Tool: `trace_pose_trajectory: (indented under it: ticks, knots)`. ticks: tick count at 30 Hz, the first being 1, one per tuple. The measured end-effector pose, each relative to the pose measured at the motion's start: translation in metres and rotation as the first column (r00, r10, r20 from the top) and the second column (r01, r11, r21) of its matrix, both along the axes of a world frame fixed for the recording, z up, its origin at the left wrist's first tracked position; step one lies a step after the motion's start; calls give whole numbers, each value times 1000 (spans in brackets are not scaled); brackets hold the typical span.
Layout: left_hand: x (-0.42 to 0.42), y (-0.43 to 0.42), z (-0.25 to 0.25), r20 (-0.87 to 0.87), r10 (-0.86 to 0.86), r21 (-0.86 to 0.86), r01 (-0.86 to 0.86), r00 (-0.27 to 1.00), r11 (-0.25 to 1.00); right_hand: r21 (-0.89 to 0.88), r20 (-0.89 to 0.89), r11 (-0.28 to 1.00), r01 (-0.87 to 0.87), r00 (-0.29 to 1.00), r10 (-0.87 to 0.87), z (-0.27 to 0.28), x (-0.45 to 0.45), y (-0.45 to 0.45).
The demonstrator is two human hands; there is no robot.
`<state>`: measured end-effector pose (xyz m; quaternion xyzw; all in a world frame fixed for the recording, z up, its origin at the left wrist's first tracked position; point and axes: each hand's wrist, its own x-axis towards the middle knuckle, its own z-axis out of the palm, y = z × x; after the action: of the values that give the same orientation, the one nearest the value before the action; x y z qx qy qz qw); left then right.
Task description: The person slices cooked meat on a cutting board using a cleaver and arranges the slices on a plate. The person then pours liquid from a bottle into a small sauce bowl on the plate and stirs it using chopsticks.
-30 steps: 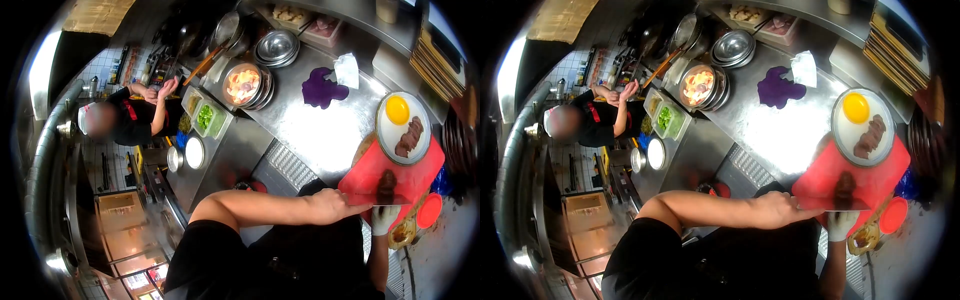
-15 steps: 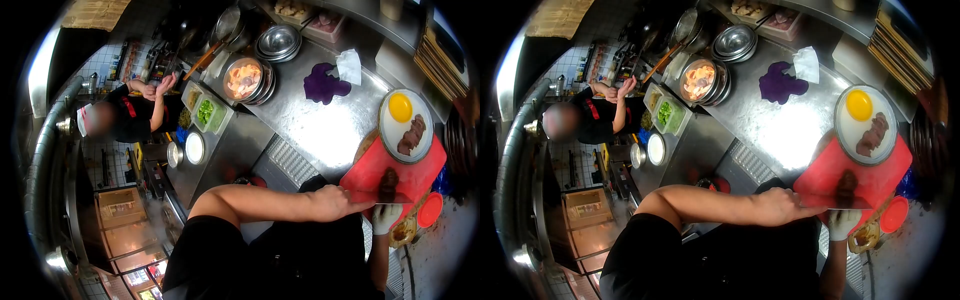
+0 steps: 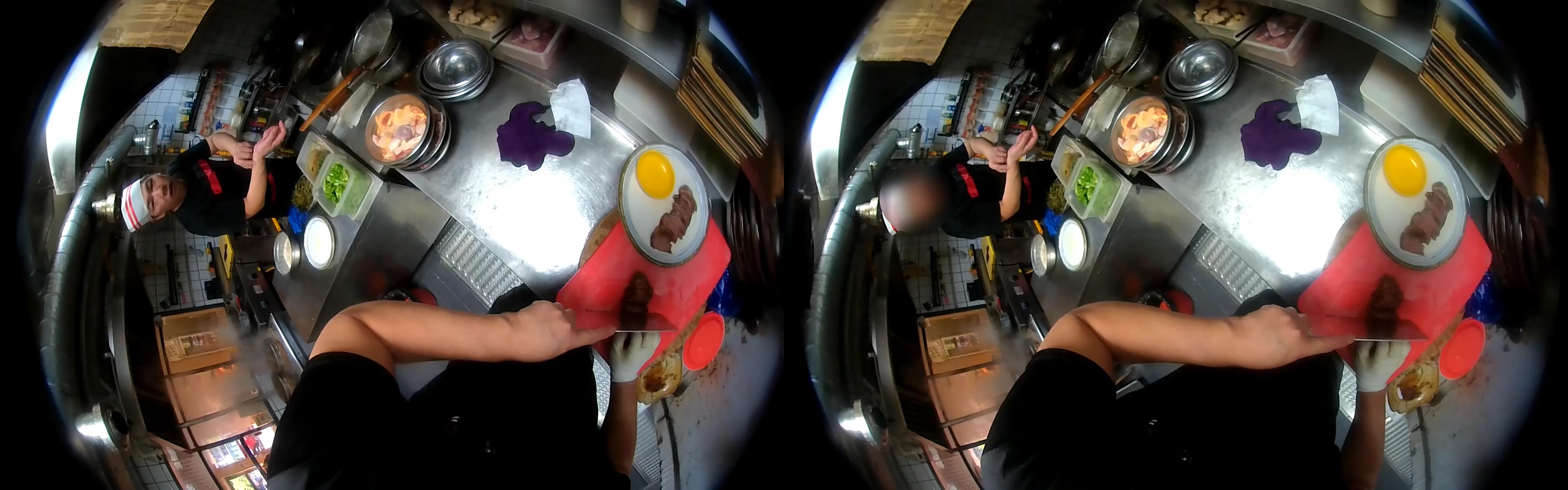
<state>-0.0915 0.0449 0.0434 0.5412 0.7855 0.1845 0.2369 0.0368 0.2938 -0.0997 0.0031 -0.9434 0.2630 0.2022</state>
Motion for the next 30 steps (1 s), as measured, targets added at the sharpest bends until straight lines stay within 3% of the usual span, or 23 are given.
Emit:
trace_pose_trajectory:
  ticks: [5,10,11,12,13,16,18,20,30]
  knots:
    - [-1,1,5,-28,8,22,-7,1000,1000,3,-32,1000,4,999,-4,-2,0,0]
    - [-5,-2,-2,-17,-40,-131,37,999,991,7,47,1000,10,999,-10,-38,11,2]
    - [-5,11,-13,1,-125,-109,124,992,986,58,124,996,65,990,-71,-41,36,20]
    - [-6,15,-3,26,-100,-50,101,995,994,134,13,986,102,994,-104,-30,31,14]
    - [-9,14,8,25,-106,-51,107,994,993,152,90,988,27,995,-41,-19,38,13]
    - [-8,16,11,-12,-69,-97,67,998,993,26,-19,1000,3,1000,-3,-10,17,12]
    - [-8,22,10,-44,-92,-162,84,995,983,117,-102,992,-39,993,51,-7,8,18]
    - [0,33,2,-49,-82,-184,72,995,980,-3,-83,999,40,996,-40,-15,5,26]
    - [-4,24,14,-70,-111,-215,93,991,972,-18,-71,994,112,991,-113,-25,4,8]
